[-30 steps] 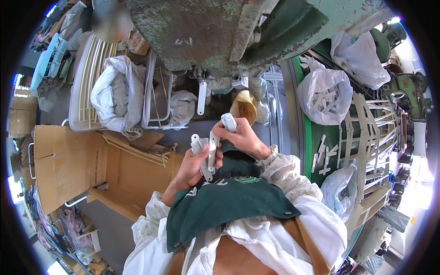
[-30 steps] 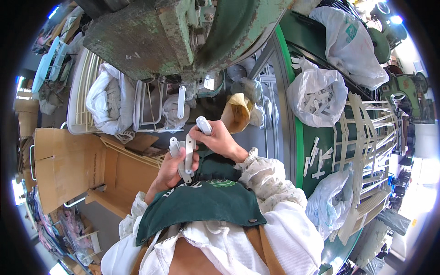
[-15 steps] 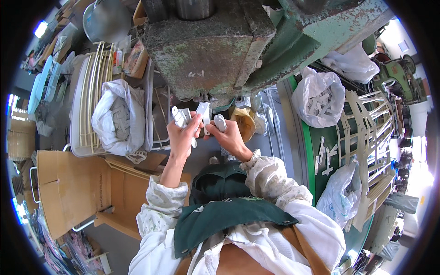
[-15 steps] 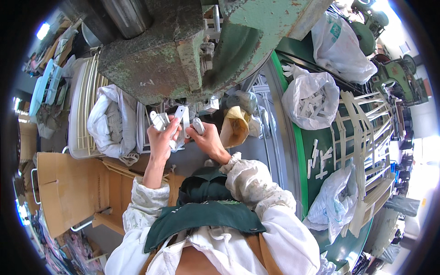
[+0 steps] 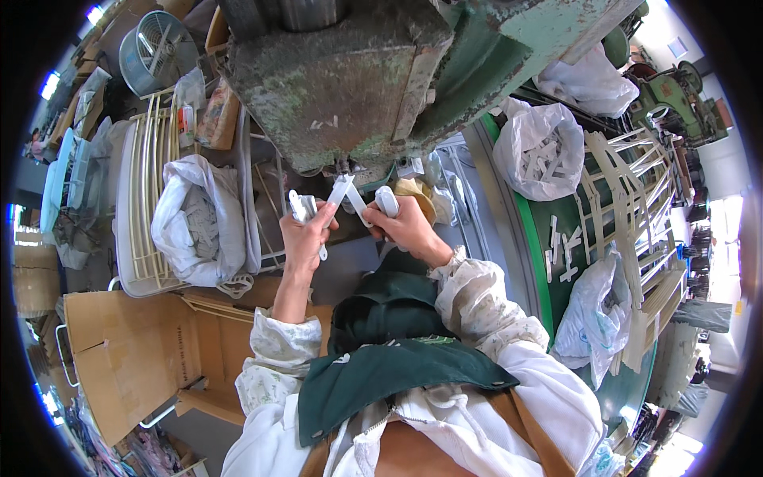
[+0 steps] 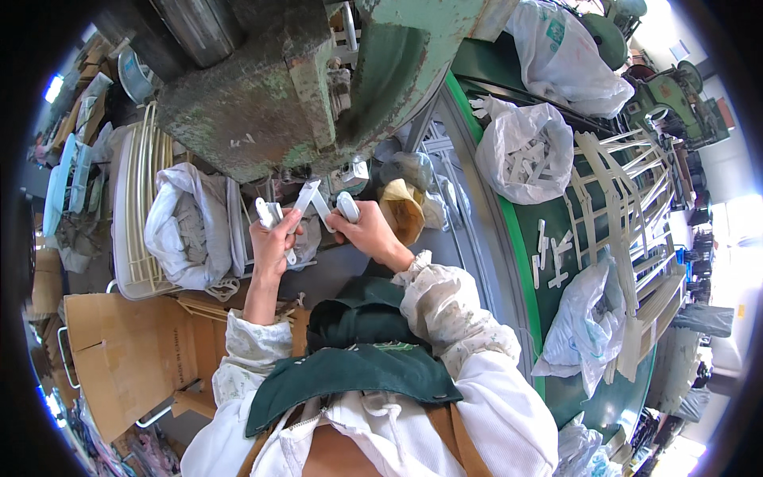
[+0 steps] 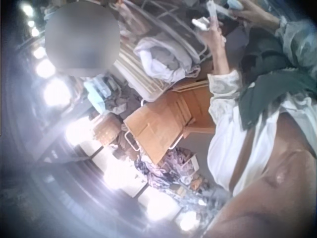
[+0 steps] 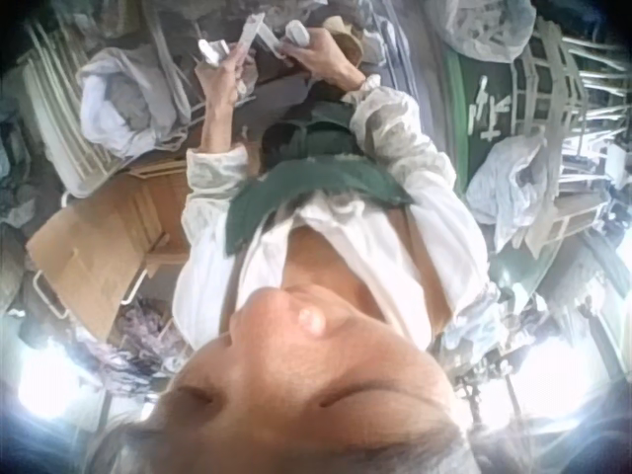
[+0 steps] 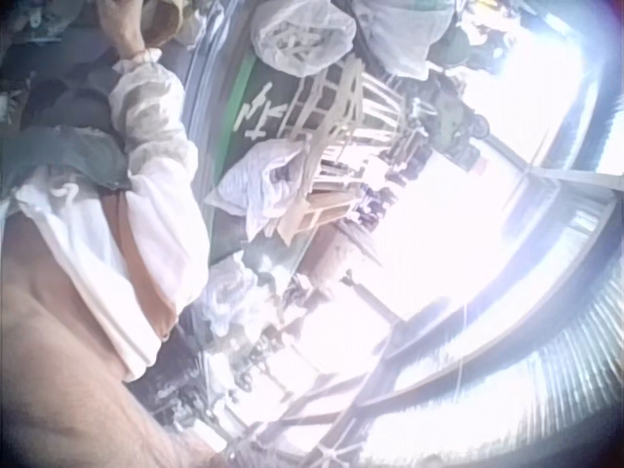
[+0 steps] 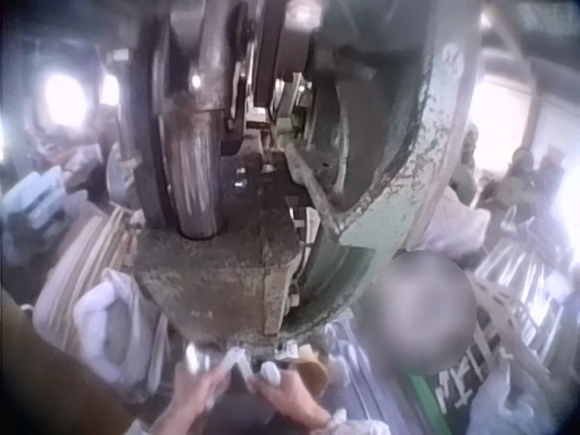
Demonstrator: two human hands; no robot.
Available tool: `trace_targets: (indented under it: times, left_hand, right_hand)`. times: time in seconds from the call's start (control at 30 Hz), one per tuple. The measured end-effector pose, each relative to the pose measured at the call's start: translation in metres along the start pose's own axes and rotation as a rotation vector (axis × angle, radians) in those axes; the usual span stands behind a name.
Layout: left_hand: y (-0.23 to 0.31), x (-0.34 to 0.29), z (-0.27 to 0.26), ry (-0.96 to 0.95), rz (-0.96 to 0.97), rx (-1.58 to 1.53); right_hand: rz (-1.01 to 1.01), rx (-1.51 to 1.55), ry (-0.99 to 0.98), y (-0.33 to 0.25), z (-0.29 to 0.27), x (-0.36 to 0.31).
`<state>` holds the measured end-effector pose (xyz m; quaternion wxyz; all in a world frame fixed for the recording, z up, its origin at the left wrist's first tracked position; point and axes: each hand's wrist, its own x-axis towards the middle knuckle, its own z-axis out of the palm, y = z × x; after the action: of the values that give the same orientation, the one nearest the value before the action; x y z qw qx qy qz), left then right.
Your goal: The person picks up small white plastic components from a bag and a green table, then uses a press machine to join them. The person repeatedly places parts into the press, operates the lever, and collects the finished pieces into a bag.
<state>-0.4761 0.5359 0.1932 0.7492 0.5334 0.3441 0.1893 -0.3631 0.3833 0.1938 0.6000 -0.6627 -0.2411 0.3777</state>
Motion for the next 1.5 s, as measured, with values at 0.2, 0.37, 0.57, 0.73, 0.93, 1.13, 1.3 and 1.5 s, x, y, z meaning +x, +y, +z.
trace_targets:
  times: [0.2,0.37,0.57,0.73,0.93,1.13,1.3,1.5]
  left_hand:
    - [0.001,0.003,-0.002,-0.004,-0.019,-0.051]
    - [-0.002,0.006,-0.006,-0.014,-0.053,-0.09]
    - [0.027,-0.014,0.012,-0.066,-0.009,-0.072]
    - [-0.019,-0.029,-0.022,-0.032,-0.123,-0.094]
    - [-0.032,-0.035,0.012,-0.11,-0.263,-0.143]
    - [-0.02,-0.02,0.044,-0.036,-0.15,-0.274]
    - [-0.001,-0.009,0.041,-0.003,-0.022,-0.238]
    - [-0.001,0.003,0.037,0.039,0.014,-0.217]
  right_hand:
    - [-0.054,-0.123,-0.062,-0.01,-0.013,0.007]
    - [-0.146,-0.174,-0.074,0.0,-0.015,0.013]
    - [-0.19,-0.053,-0.024,-0.022,-0.037,-0.008]
    - [-0.204,0.195,0.767,0.009,-0.171,-0.019]
    - [0.111,-0.225,0.73,0.061,-0.279,-0.002]
    - [-0.02,0.122,-0.143,-0.028,-0.042,0.007]
    - [-0.071,0.182,-0.239,-0.047,-0.004,0.017]
    - [-0.009,0.151,-0.231,-0.036,-0.008,0.025]
